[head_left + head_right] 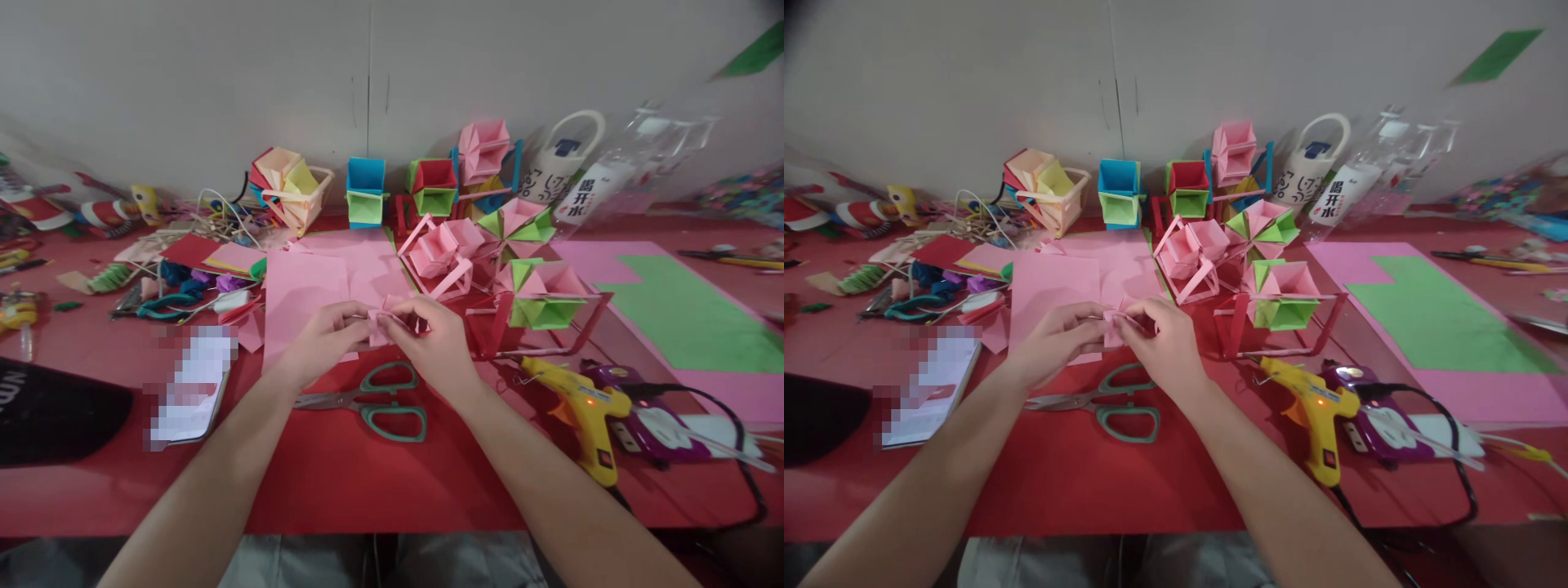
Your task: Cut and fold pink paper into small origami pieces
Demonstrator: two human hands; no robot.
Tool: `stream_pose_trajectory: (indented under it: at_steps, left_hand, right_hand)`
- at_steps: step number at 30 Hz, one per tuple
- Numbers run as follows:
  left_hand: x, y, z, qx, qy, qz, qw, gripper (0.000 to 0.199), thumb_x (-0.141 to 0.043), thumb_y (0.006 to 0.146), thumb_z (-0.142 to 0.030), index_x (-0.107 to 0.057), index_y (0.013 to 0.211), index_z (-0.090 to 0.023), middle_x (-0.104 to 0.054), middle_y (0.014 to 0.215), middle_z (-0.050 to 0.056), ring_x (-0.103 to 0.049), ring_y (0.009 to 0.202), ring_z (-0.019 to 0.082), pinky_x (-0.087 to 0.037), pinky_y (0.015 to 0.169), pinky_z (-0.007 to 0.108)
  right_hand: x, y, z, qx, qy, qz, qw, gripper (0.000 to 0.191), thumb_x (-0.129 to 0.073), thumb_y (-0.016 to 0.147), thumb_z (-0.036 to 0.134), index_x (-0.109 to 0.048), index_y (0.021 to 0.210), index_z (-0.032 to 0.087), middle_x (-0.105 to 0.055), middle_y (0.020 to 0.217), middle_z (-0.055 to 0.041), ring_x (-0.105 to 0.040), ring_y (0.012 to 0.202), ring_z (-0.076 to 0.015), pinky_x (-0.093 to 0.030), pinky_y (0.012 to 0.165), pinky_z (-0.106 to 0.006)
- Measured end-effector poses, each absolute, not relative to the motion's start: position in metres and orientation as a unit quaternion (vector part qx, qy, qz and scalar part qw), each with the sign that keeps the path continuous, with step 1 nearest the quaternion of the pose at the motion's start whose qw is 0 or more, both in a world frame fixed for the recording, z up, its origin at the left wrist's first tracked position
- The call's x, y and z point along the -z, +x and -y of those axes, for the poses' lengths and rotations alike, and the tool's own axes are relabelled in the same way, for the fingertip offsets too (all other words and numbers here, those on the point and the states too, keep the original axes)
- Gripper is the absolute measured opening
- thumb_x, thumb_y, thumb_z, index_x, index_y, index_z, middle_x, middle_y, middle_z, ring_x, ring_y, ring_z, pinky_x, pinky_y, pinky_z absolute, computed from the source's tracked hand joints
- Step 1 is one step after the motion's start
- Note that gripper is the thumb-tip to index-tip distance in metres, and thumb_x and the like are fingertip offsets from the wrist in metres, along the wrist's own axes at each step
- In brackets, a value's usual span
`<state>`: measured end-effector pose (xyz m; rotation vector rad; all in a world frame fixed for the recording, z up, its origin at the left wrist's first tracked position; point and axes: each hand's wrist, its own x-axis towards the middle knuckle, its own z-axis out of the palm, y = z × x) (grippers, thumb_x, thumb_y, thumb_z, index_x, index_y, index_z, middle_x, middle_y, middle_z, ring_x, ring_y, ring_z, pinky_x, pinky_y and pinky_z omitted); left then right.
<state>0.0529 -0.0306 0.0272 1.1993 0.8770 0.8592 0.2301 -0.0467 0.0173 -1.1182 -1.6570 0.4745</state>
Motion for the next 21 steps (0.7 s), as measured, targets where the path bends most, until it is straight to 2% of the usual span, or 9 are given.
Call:
stream_pose_trajectory:
  at_steps: [7,15,21]
  left_hand:
    - [-0.0243,0.0576,0.0314,-0.377,0.531,-0.416,0.634,0.016,-0.067,0.085,-0.033,-0.071,0.09,-0.018,-0.054,0.068,-0.004,-0.057,0.068,0.009,-0.058,0.082,0.031]
    - [-0.0265,0.062,0.0329,-0.388,0.549,-0.431,0.601,0.015,-0.061,0.085,-0.027,-0.072,0.089,-0.018,-0.058,0.071,-0.003,-0.055,0.067,0.009,-0.056,0.076,0.026]
    - [-0.0296,0.0631,0.0337,-0.386,0.554,-0.442,0.59,0.018,-0.063,0.084,-0.032,-0.072,0.088,-0.017,-0.06,0.074,-0.002,-0.057,0.068,0.01,-0.056,0.076,0.027]
  right_hand:
    - [-0.0212,0.2274,0.0493,-0.2,-0.474,0.681,0.521,0.015,-0.07,0.085,0.025,-0.062,0.073,0.02,-0.06,0.07,0.0009,-0.053,0.065,-0.0131,-0.043,0.063,-0.028]
    - [-0.02,0.2275,0.0482,-0.197,-0.47,0.686,0.519,0.017,-0.069,0.086,0.029,-0.062,0.073,0.02,-0.061,0.072,0.0,-0.054,0.068,-0.0141,-0.043,0.065,-0.029]
    - [-0.0187,0.2279,0.0484,-0.193,-0.47,0.693,0.512,0.013,-0.067,0.087,0.024,-0.064,0.075,0.02,-0.061,0.072,0.0004,-0.055,0.069,-0.014,-0.044,0.067,-0.029]
